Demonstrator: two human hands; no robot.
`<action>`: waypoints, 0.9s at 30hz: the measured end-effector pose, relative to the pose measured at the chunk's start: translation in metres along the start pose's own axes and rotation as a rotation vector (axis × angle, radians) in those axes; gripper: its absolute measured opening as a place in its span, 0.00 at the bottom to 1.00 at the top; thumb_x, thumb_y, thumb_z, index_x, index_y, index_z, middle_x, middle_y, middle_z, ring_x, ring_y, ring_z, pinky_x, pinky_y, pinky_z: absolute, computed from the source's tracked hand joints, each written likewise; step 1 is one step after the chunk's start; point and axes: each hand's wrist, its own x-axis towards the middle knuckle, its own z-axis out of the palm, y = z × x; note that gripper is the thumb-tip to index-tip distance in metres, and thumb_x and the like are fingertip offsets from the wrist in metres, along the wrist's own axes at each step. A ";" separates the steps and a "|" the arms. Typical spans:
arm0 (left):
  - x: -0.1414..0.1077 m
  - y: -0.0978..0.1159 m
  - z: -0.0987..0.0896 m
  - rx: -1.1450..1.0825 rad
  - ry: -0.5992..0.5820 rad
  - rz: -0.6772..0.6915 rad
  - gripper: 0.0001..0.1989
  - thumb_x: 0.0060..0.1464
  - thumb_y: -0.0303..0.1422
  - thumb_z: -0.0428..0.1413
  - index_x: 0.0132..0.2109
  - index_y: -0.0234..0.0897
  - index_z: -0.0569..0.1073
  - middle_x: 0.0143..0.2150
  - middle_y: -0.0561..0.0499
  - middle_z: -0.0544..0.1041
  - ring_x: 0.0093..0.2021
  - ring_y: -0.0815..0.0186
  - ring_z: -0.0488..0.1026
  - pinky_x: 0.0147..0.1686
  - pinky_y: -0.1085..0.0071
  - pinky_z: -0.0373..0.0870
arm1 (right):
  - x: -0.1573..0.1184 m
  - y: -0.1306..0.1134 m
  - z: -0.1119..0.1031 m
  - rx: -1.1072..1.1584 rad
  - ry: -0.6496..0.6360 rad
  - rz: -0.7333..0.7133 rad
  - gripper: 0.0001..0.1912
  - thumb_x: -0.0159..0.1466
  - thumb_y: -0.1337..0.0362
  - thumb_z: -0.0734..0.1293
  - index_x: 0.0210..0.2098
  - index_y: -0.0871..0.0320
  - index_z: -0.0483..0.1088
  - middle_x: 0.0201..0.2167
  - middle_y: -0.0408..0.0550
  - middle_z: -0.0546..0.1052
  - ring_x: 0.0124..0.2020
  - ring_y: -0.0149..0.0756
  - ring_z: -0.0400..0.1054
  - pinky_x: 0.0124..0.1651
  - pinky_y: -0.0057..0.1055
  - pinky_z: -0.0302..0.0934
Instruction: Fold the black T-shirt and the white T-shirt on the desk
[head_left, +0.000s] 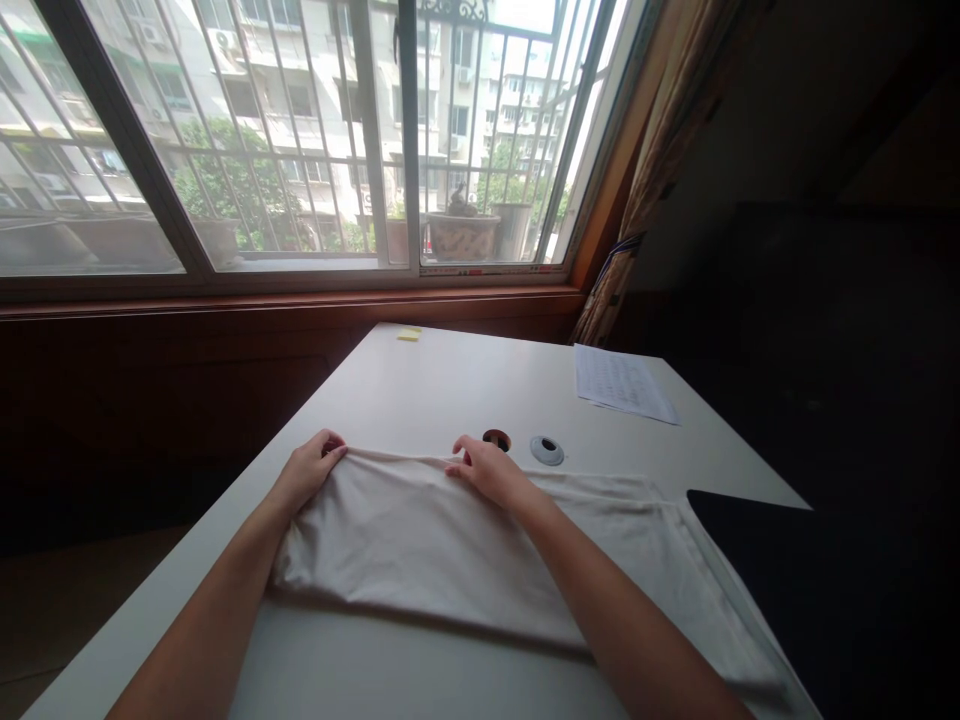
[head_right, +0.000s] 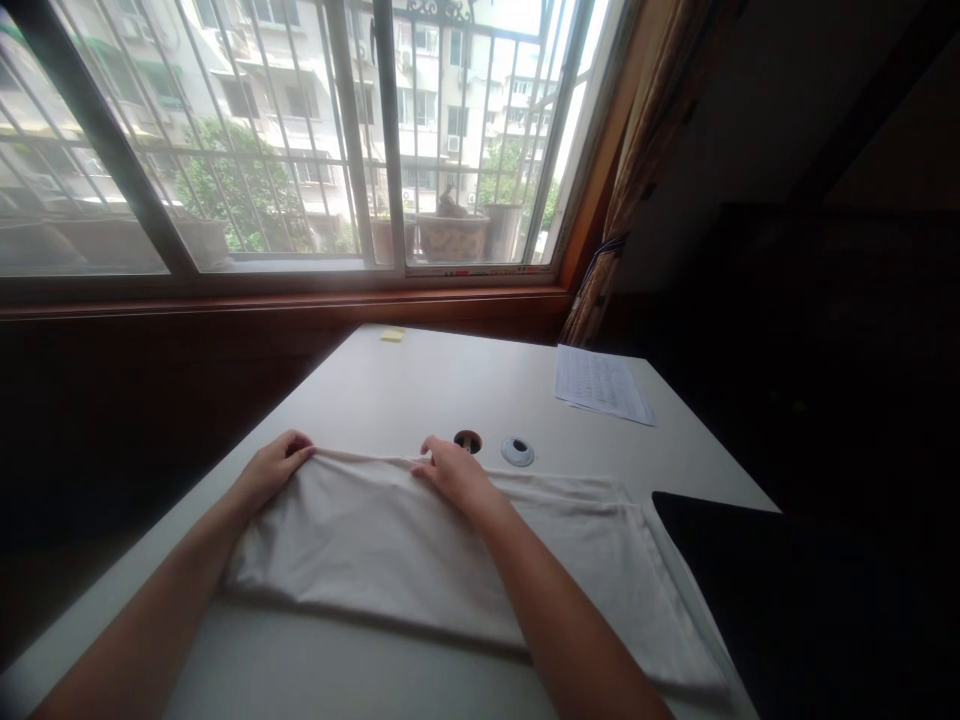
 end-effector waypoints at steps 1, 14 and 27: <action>0.000 -0.001 0.000 0.011 -0.002 0.013 0.13 0.57 0.46 0.55 0.39 0.42 0.73 0.38 0.49 0.80 0.41 0.54 0.76 0.43 0.63 0.70 | -0.007 0.008 -0.008 -0.007 -0.014 0.009 0.15 0.63 0.58 0.73 0.47 0.53 0.72 0.35 0.45 0.79 0.35 0.39 0.71 0.38 0.31 0.60; 0.008 0.023 0.014 0.220 -0.245 0.473 0.14 0.63 0.41 0.55 0.50 0.43 0.80 0.50 0.42 0.77 0.50 0.50 0.71 0.51 0.59 0.68 | -0.140 0.137 -0.142 -0.097 -0.124 0.300 0.09 0.53 0.57 0.74 0.29 0.54 0.74 0.31 0.47 0.79 0.34 0.42 0.70 0.37 0.32 0.60; 0.020 0.039 0.047 0.174 -0.317 0.479 0.12 0.61 0.43 0.55 0.36 0.41 0.76 0.40 0.44 0.75 0.42 0.55 0.70 0.43 0.62 0.67 | -0.190 0.180 -0.186 0.096 0.022 0.383 0.20 0.59 0.43 0.67 0.31 0.55 0.75 0.32 0.46 0.77 0.38 0.44 0.69 0.40 0.33 0.60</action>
